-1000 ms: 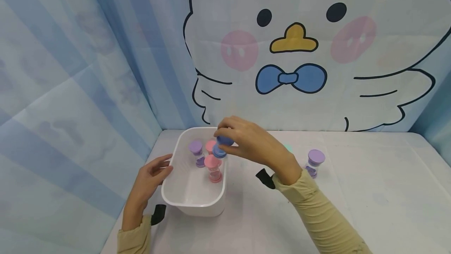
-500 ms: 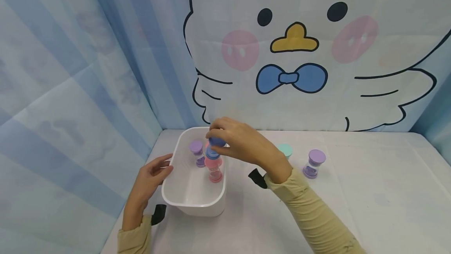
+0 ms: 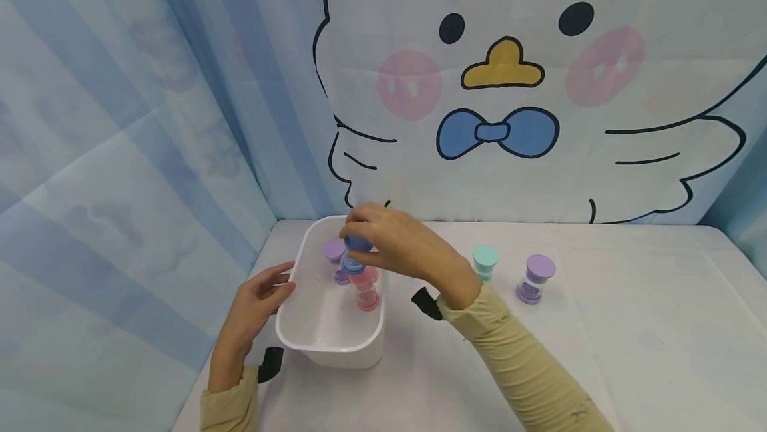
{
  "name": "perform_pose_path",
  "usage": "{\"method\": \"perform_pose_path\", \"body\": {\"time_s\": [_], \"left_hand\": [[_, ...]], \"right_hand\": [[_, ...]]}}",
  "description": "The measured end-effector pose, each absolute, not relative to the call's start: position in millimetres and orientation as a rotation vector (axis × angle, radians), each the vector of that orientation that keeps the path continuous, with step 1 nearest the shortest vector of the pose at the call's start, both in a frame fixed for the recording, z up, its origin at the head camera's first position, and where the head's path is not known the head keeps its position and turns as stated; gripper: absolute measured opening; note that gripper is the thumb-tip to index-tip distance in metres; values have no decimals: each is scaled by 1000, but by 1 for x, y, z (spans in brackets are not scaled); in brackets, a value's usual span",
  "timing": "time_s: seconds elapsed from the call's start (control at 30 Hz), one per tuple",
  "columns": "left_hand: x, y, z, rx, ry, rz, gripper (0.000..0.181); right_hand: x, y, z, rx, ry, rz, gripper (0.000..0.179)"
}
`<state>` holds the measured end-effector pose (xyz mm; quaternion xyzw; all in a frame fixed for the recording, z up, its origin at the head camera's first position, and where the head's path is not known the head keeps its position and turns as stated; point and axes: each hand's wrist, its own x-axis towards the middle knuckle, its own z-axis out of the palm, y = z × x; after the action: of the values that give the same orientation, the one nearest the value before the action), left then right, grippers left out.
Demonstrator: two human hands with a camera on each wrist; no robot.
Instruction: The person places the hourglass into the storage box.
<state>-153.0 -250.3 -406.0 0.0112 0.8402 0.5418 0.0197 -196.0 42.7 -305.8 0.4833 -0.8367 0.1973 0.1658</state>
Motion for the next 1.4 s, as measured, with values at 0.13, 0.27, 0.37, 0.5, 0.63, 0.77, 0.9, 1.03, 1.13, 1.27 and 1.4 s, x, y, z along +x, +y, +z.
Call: {"method": "perform_pose_path", "body": {"time_s": [0.13,0.27,0.37,0.5,0.63,0.77,0.9,1.03,1.13,1.27,1.4], "left_hand": [[-153,-250,-406,22,2609,1677,50],[-153,-250,-407,22,2603,1686,48],[-153,-249,-406,25,2599,1693,48],[-153,-249,-406,28,2601,1689,49],[-153,-249,-406,38,2596,1696,49],[-153,-249,-406,41,2594,1699,49],[-153,-249,-405,30,2589,1697,49],[-154,-249,-405,30,2580,1705,49],[-154,-249,-405,34,2575,1710,49],[-154,-249,-405,31,2572,1710,48],[-154,-250,-405,16,2578,1692,48]], "right_hand": [[-197,38,-308,1384,-2392,563,25],[-198,33,-309,1386,-2405,549,25],[-199,30,-310,1386,-2421,539,24],[-201,26,-311,1389,-2443,547,24],[-202,21,-312,1395,-2448,544,23],[-203,17,-312,1405,-2452,532,23],[-204,13,-313,1404,-2483,524,25],[-205,9,-314,1400,-2501,498,25],[-205,6,-314,1397,-2502,469,25],[-206,3,-313,1398,-2518,445,25],[-206,-1,-314,1407,-2546,419,25]]}}
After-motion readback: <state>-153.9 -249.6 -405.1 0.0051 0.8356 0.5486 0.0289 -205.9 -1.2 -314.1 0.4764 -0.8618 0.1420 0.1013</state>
